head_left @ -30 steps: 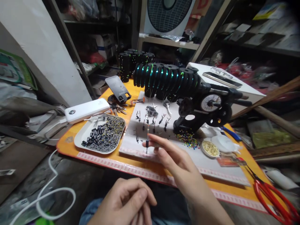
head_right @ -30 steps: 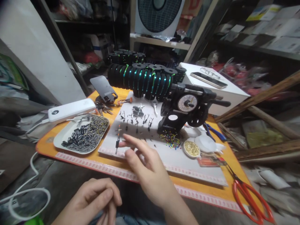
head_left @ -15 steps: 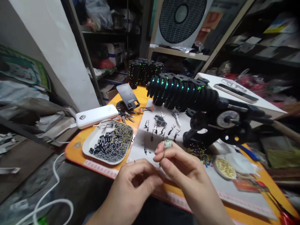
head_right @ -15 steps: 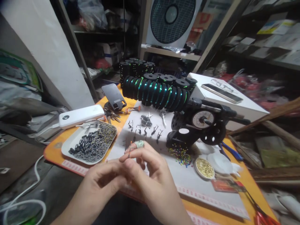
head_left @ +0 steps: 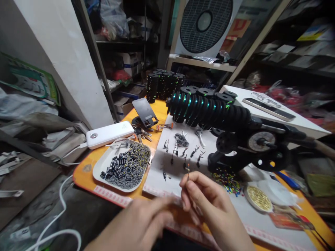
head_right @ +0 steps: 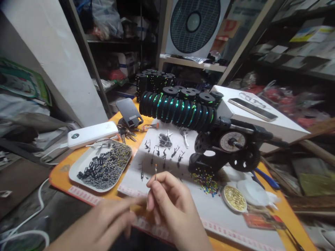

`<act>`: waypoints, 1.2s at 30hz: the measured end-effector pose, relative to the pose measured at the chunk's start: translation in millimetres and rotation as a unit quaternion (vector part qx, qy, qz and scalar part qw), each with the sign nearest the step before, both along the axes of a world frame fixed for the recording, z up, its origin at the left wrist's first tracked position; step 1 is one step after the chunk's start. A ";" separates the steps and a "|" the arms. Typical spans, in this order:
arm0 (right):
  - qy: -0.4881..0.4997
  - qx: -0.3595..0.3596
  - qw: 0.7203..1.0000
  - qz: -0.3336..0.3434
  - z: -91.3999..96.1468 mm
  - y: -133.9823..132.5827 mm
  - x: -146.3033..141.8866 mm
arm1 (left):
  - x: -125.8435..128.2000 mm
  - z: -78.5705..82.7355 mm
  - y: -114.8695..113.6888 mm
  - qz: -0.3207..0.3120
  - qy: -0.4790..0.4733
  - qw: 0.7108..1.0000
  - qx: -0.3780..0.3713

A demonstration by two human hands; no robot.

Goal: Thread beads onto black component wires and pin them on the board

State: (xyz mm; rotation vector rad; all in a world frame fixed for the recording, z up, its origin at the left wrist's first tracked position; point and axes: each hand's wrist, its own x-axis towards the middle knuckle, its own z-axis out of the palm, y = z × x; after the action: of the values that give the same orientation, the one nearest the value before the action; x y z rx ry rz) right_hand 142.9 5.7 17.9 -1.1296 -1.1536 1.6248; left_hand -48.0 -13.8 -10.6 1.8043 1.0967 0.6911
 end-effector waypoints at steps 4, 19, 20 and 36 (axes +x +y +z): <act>-0.164 0.112 0.980 0.006 -8.2 6.0 10.7 | 16.5 44.9 53.5 0.184 -0.129 0.971 0.081; -0.406 0.325 0.853 -0.047 -21.2 10.6 12.7 | 45.1 46.1 98.0 0.226 -0.179 0.925 0.246; -0.428 0.352 0.830 -0.063 -24.2 11.6 12.9 | 44.7 42.4 89.1 0.231 -0.189 0.915 0.272; -0.484 0.538 0.680 -0.116 -35.0 -17.8 5.9 | 24.0 -14.0 -29.3 0.185 -0.315 0.906 -0.216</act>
State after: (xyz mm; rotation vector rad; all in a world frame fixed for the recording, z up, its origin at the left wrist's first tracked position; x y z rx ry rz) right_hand 148.8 -12.1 -17.2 -1.1497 -2.0659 -0.1874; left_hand -23.9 -43.1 -24.6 0.8959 1.0370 1.0654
